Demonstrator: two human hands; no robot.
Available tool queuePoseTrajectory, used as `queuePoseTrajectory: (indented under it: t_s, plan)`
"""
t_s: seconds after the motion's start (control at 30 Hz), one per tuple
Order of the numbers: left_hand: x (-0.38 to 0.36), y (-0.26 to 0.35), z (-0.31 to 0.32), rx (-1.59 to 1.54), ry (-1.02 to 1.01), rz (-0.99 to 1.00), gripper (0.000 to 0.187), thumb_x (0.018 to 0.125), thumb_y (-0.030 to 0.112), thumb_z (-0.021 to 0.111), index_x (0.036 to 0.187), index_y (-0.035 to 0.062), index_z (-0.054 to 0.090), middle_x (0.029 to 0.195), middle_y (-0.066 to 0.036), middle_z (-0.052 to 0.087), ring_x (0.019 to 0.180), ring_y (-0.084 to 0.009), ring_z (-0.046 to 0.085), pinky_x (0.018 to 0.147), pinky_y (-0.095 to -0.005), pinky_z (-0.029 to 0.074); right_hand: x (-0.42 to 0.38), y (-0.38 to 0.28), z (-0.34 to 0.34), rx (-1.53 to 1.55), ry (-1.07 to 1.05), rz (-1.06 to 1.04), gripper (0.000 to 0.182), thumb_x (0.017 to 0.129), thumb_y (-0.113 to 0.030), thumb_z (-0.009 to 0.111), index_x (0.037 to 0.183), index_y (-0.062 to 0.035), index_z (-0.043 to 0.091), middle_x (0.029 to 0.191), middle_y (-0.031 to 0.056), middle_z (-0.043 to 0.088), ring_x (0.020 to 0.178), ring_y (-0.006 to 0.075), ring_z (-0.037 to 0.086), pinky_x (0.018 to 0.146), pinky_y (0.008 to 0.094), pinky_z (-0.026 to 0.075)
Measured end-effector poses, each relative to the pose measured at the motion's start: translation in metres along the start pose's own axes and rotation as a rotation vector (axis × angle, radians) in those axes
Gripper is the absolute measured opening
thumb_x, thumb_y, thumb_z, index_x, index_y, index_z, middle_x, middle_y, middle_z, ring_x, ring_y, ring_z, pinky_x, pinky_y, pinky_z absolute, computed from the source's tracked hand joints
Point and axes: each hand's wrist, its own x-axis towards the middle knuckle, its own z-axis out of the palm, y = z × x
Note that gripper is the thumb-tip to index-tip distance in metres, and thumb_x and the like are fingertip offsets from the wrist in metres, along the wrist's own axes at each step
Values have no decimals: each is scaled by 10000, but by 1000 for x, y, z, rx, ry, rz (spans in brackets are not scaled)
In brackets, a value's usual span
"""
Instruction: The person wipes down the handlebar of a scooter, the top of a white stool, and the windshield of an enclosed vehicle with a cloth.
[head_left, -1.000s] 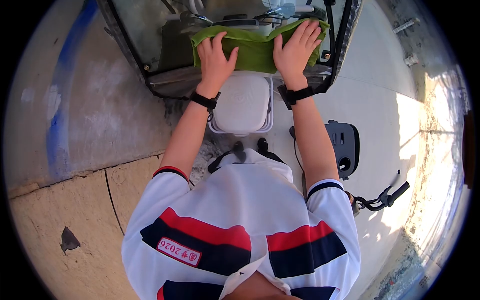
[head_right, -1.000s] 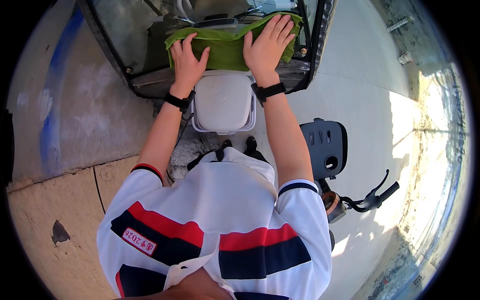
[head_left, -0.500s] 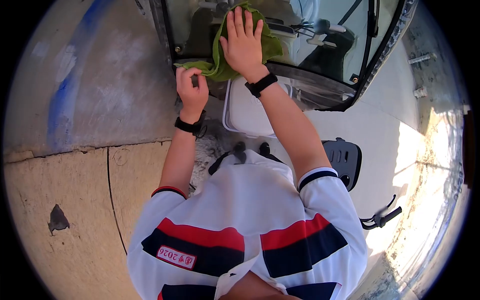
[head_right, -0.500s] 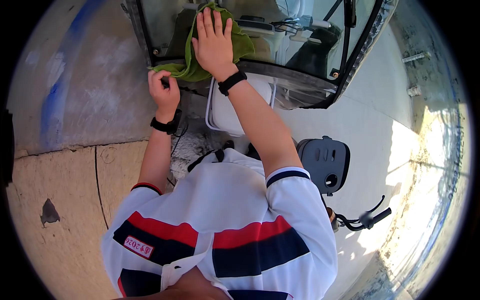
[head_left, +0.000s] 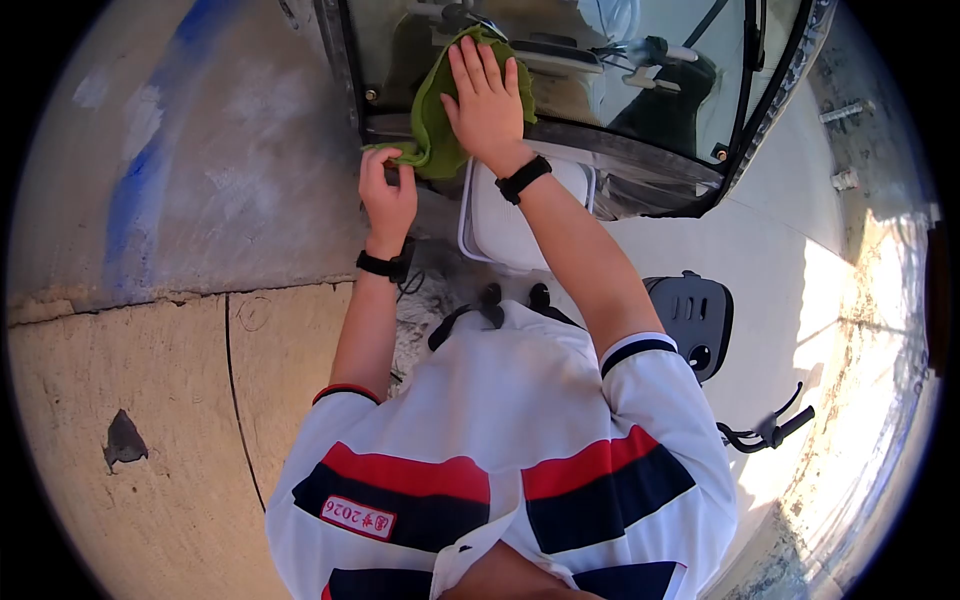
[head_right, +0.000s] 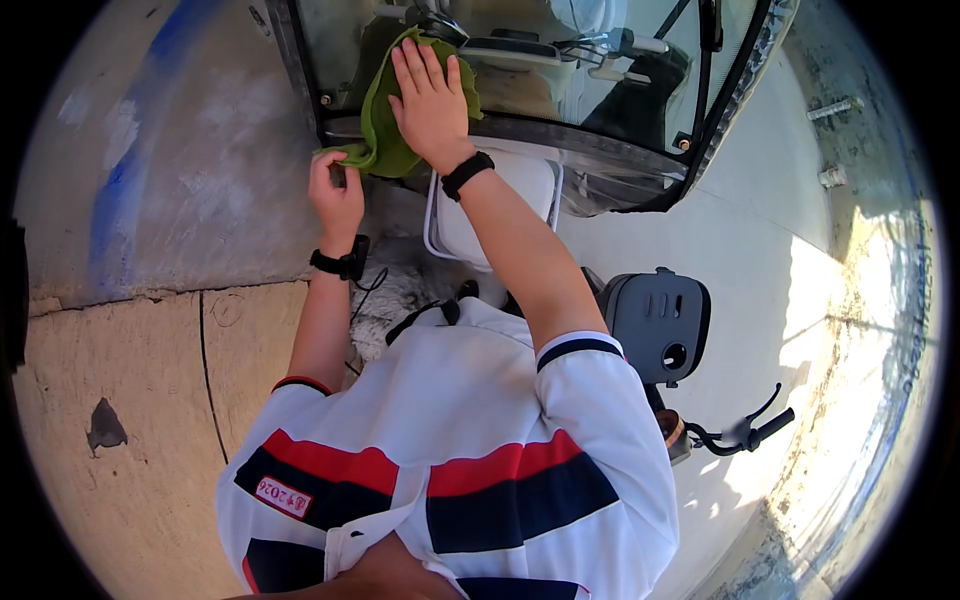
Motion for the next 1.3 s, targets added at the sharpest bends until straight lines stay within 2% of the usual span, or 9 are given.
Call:
queuePoseTrajectory:
  t_s: [0.1,0.2,0.37,0.57,0.8,0.9,1.0,1.1,1.3]
  plan:
    - [-4,-1,19,-67,-60,-106,209,829,-79,624,1014,11,588,930,-129,611,783,-248,619,726,-338,499,-9,37,-21,-79,76,98,767,919,-402,640,1545,-82,335,1595,120,338,1466,320,307,1178,577,225]
    - [-3,-3,44,-119,-31,-47,167,860,-43,655,1009,13,604,861,-104,641,714,-202,628,668,-314,503,-22,81,-51,-126,146,197,784,929,-425,622,1541,-38,322,1596,170,320,1468,370,289,1179,590,203]
    - [0,15,78,-243,-167,-125,141,884,64,737,972,28,632,674,-71,622,548,-160,588,525,-288,471,-57,151,-87,-272,211,351,805,941,-434,588,1544,6,285,1602,235,274,1474,433,244,1190,597,164]
    - [0,37,107,-313,-259,-138,140,869,85,756,949,58,645,637,-76,604,524,-185,582,508,-305,457,-71,170,-105,-277,222,417,771,927,-272,535,1521,110,226,1582,347,210,1482,502,171,1184,627,128]
    - [-2,17,88,-275,-216,-188,121,881,82,736,948,50,640,651,-97,626,539,-223,627,503,-326,467,-25,137,-86,-151,243,358,780,895,-237,529,1506,136,219,1580,364,182,1464,530,170,1174,645,120]
    - [-6,1,72,-255,-145,-196,112,904,19,715,957,5,617,642,-25,551,539,-52,492,489,-237,404,4,108,-67,-146,234,256,785,895,-252,530,1507,133,223,1580,360,188,1464,524,177,1173,647,117]
    - [-9,-17,52,-235,-95,-232,105,910,16,706,963,5,616,648,-29,568,553,-46,519,495,-233,416,31,73,-46,-115,224,181,779,893,-268,534,1519,97,248,1589,319,224,1471,487,203,1173,648,122]
    - [-11,-34,33,-165,-38,-287,124,889,64,726,968,31,636,672,-105,640,554,-194,640,519,-303,487,48,33,-22,-86,195,114,770,882,-261,541,1524,68,275,1594,274,265,1472,457,236,1179,639,129]
    - [-17,-56,1,-138,30,-359,125,892,56,719,974,19,632,702,-95,647,565,-167,636,538,-288,501,66,-32,15,24,105,-3,747,862,-234,548,1517,43,319,1602,227,286,1476,399,273,1190,612,149]
